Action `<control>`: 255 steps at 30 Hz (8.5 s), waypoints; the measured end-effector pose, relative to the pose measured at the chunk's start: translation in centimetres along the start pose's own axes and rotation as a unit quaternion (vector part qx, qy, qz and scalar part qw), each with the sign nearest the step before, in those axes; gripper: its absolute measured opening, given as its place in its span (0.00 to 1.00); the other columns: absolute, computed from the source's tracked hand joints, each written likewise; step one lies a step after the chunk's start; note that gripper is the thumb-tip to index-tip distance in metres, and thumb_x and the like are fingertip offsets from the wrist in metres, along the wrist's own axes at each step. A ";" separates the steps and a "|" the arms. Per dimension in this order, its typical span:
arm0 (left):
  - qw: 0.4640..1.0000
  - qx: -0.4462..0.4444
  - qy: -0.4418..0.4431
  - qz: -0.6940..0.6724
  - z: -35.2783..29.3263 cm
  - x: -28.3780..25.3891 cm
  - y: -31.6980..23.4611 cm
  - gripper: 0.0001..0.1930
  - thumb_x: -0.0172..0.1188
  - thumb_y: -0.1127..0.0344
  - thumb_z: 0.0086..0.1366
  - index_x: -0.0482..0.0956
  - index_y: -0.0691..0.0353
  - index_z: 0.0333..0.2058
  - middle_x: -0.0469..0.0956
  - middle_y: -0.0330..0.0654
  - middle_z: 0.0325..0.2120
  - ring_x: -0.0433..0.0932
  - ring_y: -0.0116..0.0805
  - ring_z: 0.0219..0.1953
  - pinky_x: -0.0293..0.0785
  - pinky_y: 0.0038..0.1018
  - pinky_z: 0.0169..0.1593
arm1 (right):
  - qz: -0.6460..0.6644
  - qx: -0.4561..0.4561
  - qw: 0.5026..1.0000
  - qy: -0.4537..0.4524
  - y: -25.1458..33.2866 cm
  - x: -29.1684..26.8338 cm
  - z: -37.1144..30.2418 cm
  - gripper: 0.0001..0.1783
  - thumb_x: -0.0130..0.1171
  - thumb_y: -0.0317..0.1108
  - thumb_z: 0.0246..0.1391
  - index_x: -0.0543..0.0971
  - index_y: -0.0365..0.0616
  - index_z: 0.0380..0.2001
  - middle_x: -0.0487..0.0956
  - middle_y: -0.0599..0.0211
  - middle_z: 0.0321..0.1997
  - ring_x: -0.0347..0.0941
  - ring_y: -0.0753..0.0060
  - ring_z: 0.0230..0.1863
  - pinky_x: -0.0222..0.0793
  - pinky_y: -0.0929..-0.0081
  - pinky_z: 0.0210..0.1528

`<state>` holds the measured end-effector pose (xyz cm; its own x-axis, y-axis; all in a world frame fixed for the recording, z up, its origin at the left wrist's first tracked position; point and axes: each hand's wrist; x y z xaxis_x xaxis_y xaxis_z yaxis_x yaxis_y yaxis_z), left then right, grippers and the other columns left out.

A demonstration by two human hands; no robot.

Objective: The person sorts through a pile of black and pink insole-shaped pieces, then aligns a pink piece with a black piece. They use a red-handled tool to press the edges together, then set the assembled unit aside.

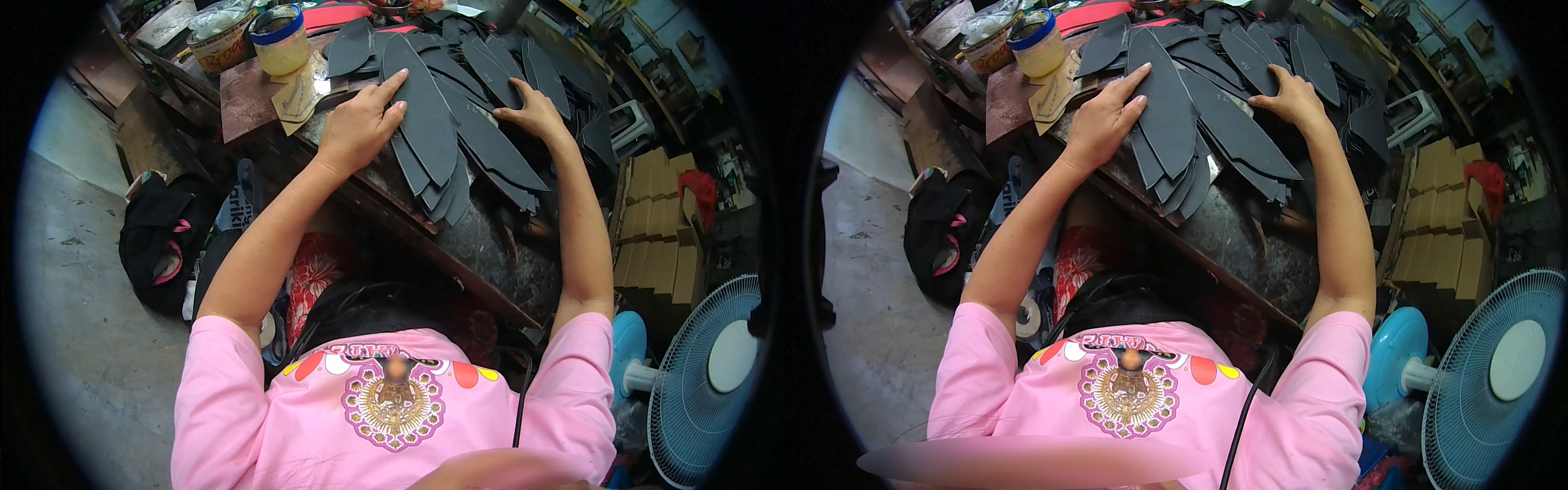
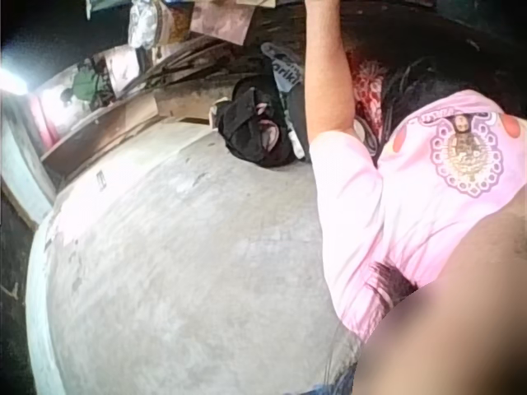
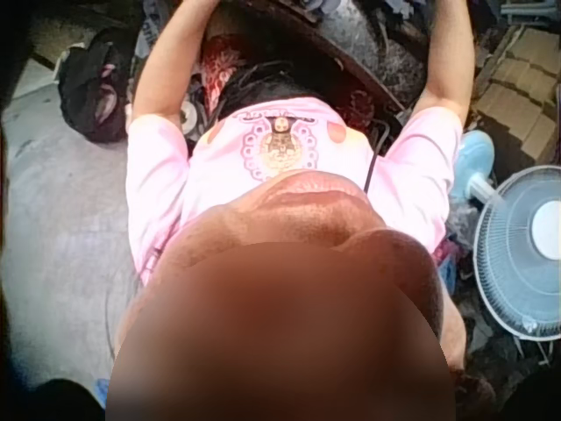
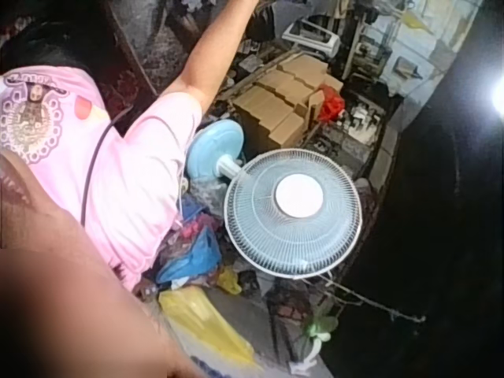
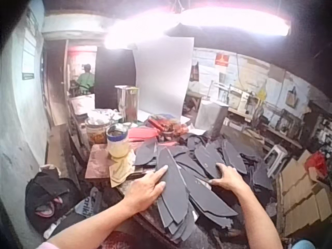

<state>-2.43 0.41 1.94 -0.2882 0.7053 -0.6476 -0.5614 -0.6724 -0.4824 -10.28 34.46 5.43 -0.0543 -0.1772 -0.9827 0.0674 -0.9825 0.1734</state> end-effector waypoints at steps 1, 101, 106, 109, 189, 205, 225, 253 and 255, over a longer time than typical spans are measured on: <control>1.000 0.001 -0.003 0.004 0.0 0.0 0.0 0.26 0.50 0.50 0.71 0.67 0.42 0.66 0.78 0.50 0.39 0.81 0.56 0.40 0.78 0.46 0.43 | 0.032 0.009 0.999 -0.018 -0.4 0.3 0.4 0.51 0.71 0.66 0.41 0.70 0.55 0.67 0.78 0.45 0.59 0.73 0.41 0.62 0.68 0.53 0.64; 0.999 -0.021 0.007 -0.034 0.1 -0.4 -0.8 0.25 0.53 0.55 0.70 0.70 0.48 0.65 0.78 0.53 0.54 0.79 0.52 0.54 0.75 0.39 0.55 | 0.690 0.134 0.711 0.013 -3.8 -7.2 -20.6 0.31 0.35 0.49 0.75 0.70 0.28 0.58 0.83 0.39 0.35 0.78 0.68 0.17 0.74 0.80 0.16; 0.999 -0.002 -0.001 -0.033 0.0 -0.3 -0.7 0.25 0.53 0.55 0.70 0.70 0.47 0.65 0.77 0.53 0.54 0.79 0.52 0.54 0.75 0.39 0.55 | 0.496 0.151 0.853 -0.058 -5.6 -5.8 -20.2 0.31 0.43 0.53 0.72 0.77 0.34 0.55 0.85 0.49 0.44 0.83 0.66 0.36 0.77 0.73 0.38; 1.000 0.007 -0.015 -0.027 0.0 -0.2 -0.5 0.25 0.53 0.54 0.70 0.70 0.47 0.65 0.78 0.53 0.53 0.79 0.53 0.52 0.76 0.40 0.54 | 0.234 0.131 0.954 -0.135 -5.4 -4.9 -19.3 0.22 0.57 0.47 0.65 0.83 0.45 0.52 0.83 0.56 0.50 0.80 0.62 0.50 0.72 0.68 0.55; 0.999 -0.023 0.010 -0.032 -0.1 -0.6 -0.9 0.26 0.55 0.56 0.68 0.70 0.48 0.64 0.79 0.49 0.38 0.80 0.52 0.38 0.77 0.43 0.41 | 0.211 -0.173 0.868 -0.415 1.3 -7.5 -7.1 0.15 0.59 0.23 0.61 0.84 0.46 0.50 0.83 0.62 0.42 0.80 0.68 0.40 0.74 0.73 0.46; 0.999 -0.019 0.004 -0.050 0.0 -0.8 -0.8 0.26 0.55 0.56 0.68 0.70 0.50 0.64 0.79 0.50 0.40 0.80 0.53 0.39 0.77 0.43 0.43 | 0.039 -0.101 0.978 -0.178 -0.4 -2.4 -3.7 0.19 0.60 0.22 0.56 0.84 0.50 0.49 0.82 0.62 0.47 0.80 0.60 0.48 0.74 0.68 0.53; 0.996 -0.050 0.045 -0.050 0.1 -1.4 -1.4 0.26 0.54 0.58 0.70 0.69 0.52 0.66 0.76 0.54 0.56 0.79 0.51 0.53 0.74 0.34 0.55 | -0.040 -0.058 0.885 -0.460 -5.0 -7.0 -0.8 0.16 0.63 0.28 0.58 0.87 0.57 0.48 0.82 0.63 0.48 0.79 0.60 0.50 0.77 0.64 0.52; 0.998 -0.023 0.005 -0.060 0.1 -1.0 -1.0 0.27 0.57 0.56 0.67 0.69 0.50 0.64 0.79 0.50 0.38 0.81 0.54 0.37 0.77 0.43 0.41 | -0.046 0.165 0.974 -0.149 -9.0 -0.6 8.4 0.22 0.60 0.38 0.56 0.76 0.56 0.55 0.82 0.50 0.52 0.78 0.43 0.56 0.73 0.51 0.57; 0.998 -0.023 0.004 -0.061 0.1 -1.0 -1.0 0.27 0.57 0.56 0.67 0.69 0.50 0.64 0.79 0.51 0.38 0.81 0.55 0.37 0.77 0.43 0.41 | -0.049 0.174 0.968 -0.172 -9.1 -1.6 8.2 0.22 0.61 0.37 0.56 0.76 0.57 0.56 0.82 0.50 0.52 0.78 0.43 0.55 0.73 0.50 0.55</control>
<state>-1.66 0.36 3.14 -0.2126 0.7812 -0.5869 -0.5555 -0.5908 -0.5851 -19.00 43.19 5.98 -0.3771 -0.0327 -0.9256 -0.2907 -0.9447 0.1518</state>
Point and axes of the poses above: each hand's wrist, its own z-axis towards the middle knuckle, its own x-axis out of the palm, y = z × x
